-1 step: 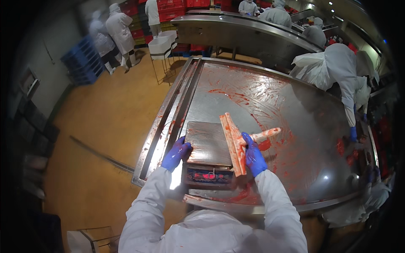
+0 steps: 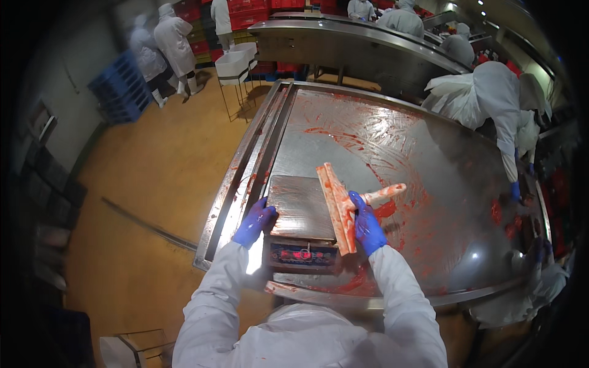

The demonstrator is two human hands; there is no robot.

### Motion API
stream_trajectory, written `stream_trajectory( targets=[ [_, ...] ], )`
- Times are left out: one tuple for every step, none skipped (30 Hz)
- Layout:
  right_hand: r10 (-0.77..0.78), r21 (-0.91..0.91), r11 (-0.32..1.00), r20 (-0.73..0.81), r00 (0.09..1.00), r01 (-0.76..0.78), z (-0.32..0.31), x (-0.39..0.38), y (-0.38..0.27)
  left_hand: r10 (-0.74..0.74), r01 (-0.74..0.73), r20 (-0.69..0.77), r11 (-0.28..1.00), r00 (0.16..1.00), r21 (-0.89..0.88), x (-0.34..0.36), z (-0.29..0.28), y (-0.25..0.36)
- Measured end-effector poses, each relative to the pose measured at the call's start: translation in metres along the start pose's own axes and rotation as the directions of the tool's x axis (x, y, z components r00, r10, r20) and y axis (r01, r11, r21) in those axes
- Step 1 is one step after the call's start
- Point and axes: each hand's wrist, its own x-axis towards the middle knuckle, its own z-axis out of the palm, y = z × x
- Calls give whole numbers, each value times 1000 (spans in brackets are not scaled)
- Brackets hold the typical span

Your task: The person cleans a stainless steel table in a meat processing facility using a squeegee-like tool to wipe away blood and meat residue. The person also handles packaged meat and a digital scale.

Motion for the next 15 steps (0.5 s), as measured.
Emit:
stream_trajectory(
  targets=[
    [43, 14, 999, -3, 999, -43, 11, -1, 5, 14, -14, -6, 1000, 1000, -5, -1, -8, -6],
    [37, 5, 999, -14, 999, -37, 13, -1, 11, -172, 171, -74, 985, 982, -28, 4, -8, 0],
    [28, -5, 1000, -17, 999, -28, 16, 1, 13, -98, 98, -104, 995, 990, -9, 9, -17, -13],
    [16, -14, 1000, -23, 1000, -16, 19, 4, 14, -113, 122, -185, 992, 976, 40, 20, -25, -23],
    [-4, -42, 999, -31, 1000, 2, 20, 5, 18, -140, 167, -254, 982, 957, 87, 29, -26, -27],
    [12, -62, 998, 17, 1000, -11, 30, 0, 18, 129, -58, -104, 858, 986, 511, 37, -67, -58],
    [9, -80, 997, 19, 1000, -8, 17, 6, 18, 168, -123, -61, 881, 984, 456, 44, -63, -66],
    [-15, -94, 995, 22, 1000, 17, 12, 3, 18, 207, -175, -39, 899, 977, 403, 45, -64, -73],
    [-79, -99, 992, -65, 995, 72, -9, -8, 5, -39, 23, -173, 995, 984, -94, 30, -33, -43],
    [-130, -107, 987, -108, 986, 118, -16, -11, -6, 53, -29, -132, 984, 990, 174, 27, -46, -47],
    [-179, -122, 979, -156, 971, 161, -26, -17, -19, 130, -92, -81, 928, 988, 360, 25, -55, -46],
    [-227, -142, 969, -201, 953, 200, -35, -26, -32, 206, -163, -24, 836, 978, 524, 24, -63, -47],
    [-270, -163, 958, -237, 933, 236, -42, -37, -43, 280, -229, 15, 752, 960, 619, 22, -63, -40],
    [-323, -184, 942, -288, 901, 279, -40, -52, -54, 267, -228, 28, 760, 963, 609, 25, -76, -42],
    [-378, -213, 923, -351, 857, 320, -47, -71, -63, 190, -155, -13, 838, 982, 523, 14, -62, -24]
  ],
)
